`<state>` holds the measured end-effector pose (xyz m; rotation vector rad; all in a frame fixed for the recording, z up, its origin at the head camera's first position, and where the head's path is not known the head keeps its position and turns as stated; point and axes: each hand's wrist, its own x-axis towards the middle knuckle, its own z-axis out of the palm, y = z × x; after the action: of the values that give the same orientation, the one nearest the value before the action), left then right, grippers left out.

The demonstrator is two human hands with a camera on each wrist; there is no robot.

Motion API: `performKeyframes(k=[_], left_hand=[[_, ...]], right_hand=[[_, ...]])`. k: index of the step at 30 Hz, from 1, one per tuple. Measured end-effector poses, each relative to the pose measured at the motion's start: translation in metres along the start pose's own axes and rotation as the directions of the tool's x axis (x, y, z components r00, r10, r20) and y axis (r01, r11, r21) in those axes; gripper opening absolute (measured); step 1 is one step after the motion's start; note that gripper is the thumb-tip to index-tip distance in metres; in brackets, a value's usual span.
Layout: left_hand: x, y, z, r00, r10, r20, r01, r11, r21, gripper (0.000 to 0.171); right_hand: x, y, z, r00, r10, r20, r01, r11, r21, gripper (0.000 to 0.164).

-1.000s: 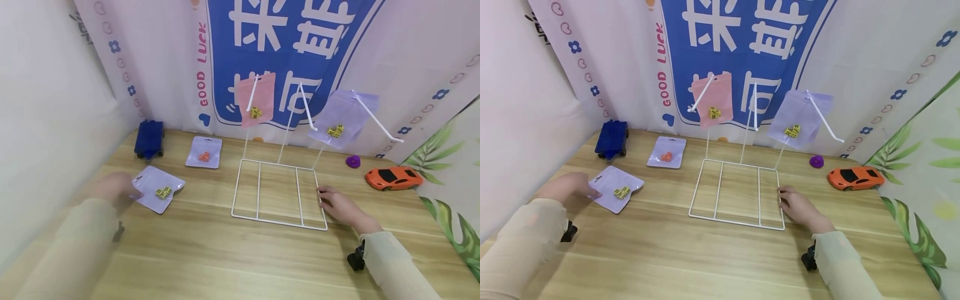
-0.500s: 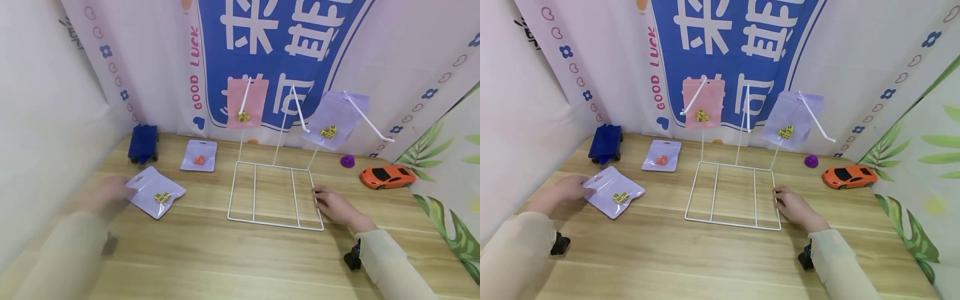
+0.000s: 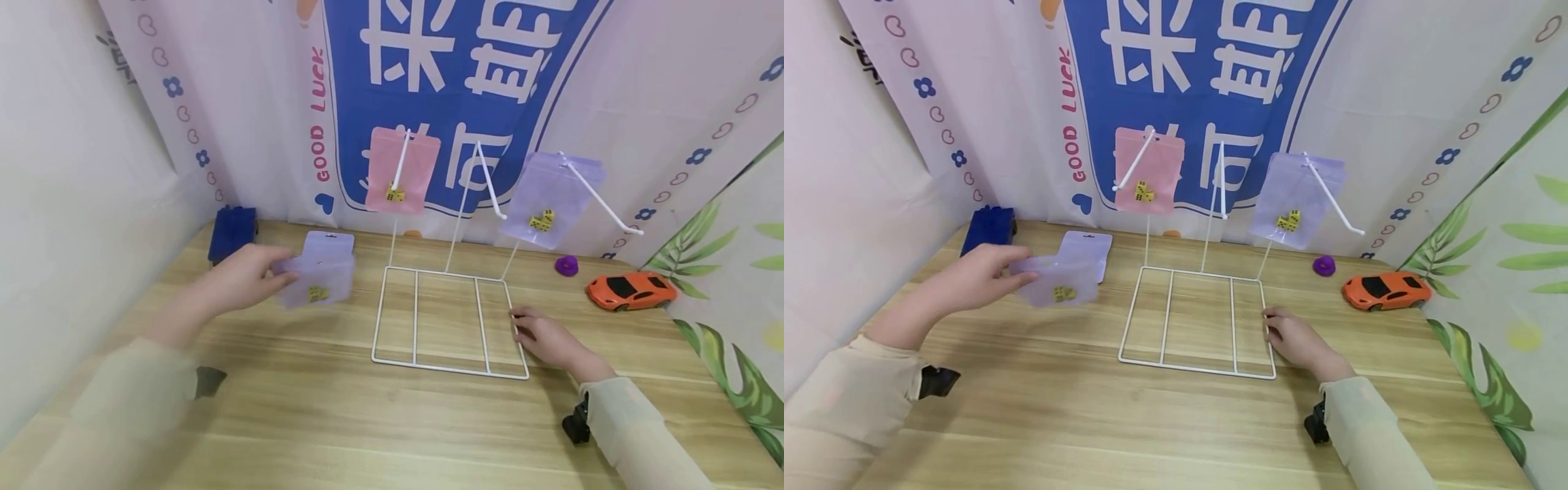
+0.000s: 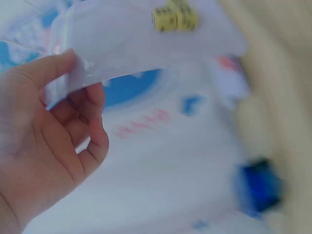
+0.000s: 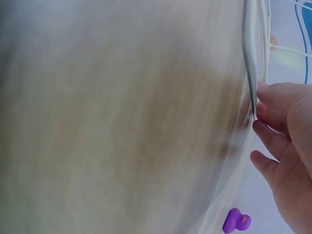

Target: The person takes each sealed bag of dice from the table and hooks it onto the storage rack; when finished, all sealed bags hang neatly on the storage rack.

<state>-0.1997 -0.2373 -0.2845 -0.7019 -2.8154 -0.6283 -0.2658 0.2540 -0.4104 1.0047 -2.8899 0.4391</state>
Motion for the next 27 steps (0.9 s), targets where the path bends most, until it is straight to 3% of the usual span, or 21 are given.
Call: performKeyframes(k=[3,7,11,16,27], left_hand=[[0.011,0.035,-0.015,0.992,0.113,-0.057,-0.115,0.992,-0.044,0.003],[0.023,0.074,-0.036,0.981,0.172,-0.086,-0.184,0.969,-0.163,0.007],[0.035,0.101,-0.047,0.973,0.208,-0.097,-0.226,0.942,-0.247,0.009],[0.051,0.112,-0.050,0.977,0.193,-0.095,-0.212,0.938,-0.273,0.012],[0.069,0.103,-0.047,0.994,0.071,-0.086,-0.090,0.969,-0.229,0.014]], right_hand=[[0.000,0.000,0.000,1.000,0.007,0.004,-0.007,1.000,-0.003,0.029],[0.000,0.001,0.001,1.000,-0.002,-0.002,0.002,1.000,-0.002,0.029],[0.000,0.001,0.001,1.000,0.002,-0.001,-0.002,1.000,0.002,0.029],[0.000,0.000,0.001,1.000,0.015,0.013,-0.015,1.000,0.007,0.030],[-0.001,-0.001,-0.002,1.000,0.012,0.014,-0.012,1.000,0.004,0.029]])
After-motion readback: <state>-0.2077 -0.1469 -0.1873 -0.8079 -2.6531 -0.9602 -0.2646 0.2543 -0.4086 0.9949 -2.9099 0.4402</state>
